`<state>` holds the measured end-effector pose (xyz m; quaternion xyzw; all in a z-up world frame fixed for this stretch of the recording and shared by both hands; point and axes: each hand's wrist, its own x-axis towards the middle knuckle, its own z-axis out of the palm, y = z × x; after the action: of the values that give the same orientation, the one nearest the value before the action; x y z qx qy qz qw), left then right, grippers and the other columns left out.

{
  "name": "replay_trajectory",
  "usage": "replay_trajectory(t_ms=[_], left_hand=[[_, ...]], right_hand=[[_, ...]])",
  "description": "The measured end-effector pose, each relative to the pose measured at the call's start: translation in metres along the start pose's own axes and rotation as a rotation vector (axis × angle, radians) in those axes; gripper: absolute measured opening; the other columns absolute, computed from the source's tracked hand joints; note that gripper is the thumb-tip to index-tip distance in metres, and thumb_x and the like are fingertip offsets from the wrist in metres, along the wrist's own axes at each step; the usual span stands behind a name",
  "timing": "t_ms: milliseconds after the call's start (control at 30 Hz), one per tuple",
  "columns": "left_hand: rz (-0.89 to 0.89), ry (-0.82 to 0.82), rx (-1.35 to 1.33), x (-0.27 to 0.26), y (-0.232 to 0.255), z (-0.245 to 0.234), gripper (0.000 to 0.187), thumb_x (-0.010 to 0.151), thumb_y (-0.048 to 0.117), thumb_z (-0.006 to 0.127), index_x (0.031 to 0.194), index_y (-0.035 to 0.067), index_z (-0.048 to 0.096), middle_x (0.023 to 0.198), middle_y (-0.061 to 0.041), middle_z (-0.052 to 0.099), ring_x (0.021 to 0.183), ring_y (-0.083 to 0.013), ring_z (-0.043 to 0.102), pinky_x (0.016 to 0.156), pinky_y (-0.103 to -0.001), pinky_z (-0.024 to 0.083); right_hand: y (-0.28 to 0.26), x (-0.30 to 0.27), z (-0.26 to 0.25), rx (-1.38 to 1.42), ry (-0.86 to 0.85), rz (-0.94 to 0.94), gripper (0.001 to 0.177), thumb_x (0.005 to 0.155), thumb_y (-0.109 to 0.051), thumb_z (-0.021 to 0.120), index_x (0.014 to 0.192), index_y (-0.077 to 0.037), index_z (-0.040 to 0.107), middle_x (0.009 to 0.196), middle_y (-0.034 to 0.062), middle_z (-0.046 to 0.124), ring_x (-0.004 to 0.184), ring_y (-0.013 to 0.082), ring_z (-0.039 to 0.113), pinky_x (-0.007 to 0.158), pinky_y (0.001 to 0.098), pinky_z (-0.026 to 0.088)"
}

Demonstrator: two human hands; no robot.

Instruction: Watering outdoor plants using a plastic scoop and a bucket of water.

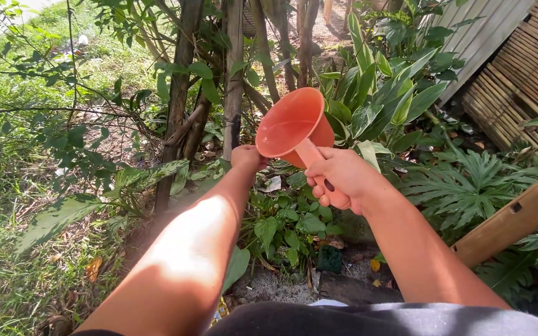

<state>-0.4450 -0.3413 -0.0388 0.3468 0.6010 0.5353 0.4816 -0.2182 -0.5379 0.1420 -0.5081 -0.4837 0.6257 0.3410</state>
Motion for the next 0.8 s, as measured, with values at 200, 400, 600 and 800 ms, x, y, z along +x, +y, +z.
replay_trajectory(t_ms=[200, 400, 600, 800], left_hand=[[-0.006, 0.006, 0.055, -0.005, -0.001, 0.005, 0.025, 0.097, 0.012, 0.06, 0.085, -0.003, 0.075, 0.078, -0.012, 0.074, 0.064, -0.0188, 0.07, 0.057, -0.032, 0.059], [0.0, 0.0, 0.051, -0.008, 0.003, 0.009, 0.022, 0.096, 0.012, 0.067, 0.087, -0.007, 0.075, 0.08, -0.014, 0.072, 0.064, -0.0193, 0.067, 0.054, -0.032, 0.056], [-0.016, 0.006, -0.156, -0.005, 0.008, 0.012, 0.018, 0.092, 0.008, 0.072, 0.103, -0.006, 0.072, 0.087, -0.013, 0.075, 0.068, -0.018, 0.072, 0.06, -0.029, 0.062], [-0.063, 0.024, -0.149, 0.003, 0.01, 0.013, 0.016, 0.096, 0.007, 0.062, 0.099, -0.005, 0.071, 0.085, -0.013, 0.075, 0.068, -0.0185, 0.072, 0.058, -0.03, 0.06]], right_hand=[[0.003, 0.004, -0.002, 0.016, 0.001, 0.009, 0.03, 0.09, -0.003, 0.057, 0.12, -0.004, 0.061, 0.075, 0.0056, 0.054, 0.055, 0.0138, 0.052, 0.042, 0.0292, 0.044], [0.004, 0.008, -0.004, -0.002, -0.004, -0.008, 0.026, 0.09, -0.003, 0.058, 0.116, -0.002, 0.06, 0.075, 0.0062, 0.054, 0.054, 0.0146, 0.052, 0.042, 0.03, 0.046], [0.0, 0.012, -0.004, -0.009, -0.001, -0.019, 0.026, 0.09, -0.004, 0.058, 0.115, -0.002, 0.062, 0.074, 0.0063, 0.054, 0.054, 0.0148, 0.052, 0.042, 0.0309, 0.045], [-0.008, 0.013, -0.002, -0.032, 0.007, -0.025, 0.031, 0.09, -0.003, 0.057, 0.12, -0.003, 0.062, 0.076, 0.0065, 0.056, 0.055, 0.0147, 0.052, 0.043, 0.0299, 0.046]])
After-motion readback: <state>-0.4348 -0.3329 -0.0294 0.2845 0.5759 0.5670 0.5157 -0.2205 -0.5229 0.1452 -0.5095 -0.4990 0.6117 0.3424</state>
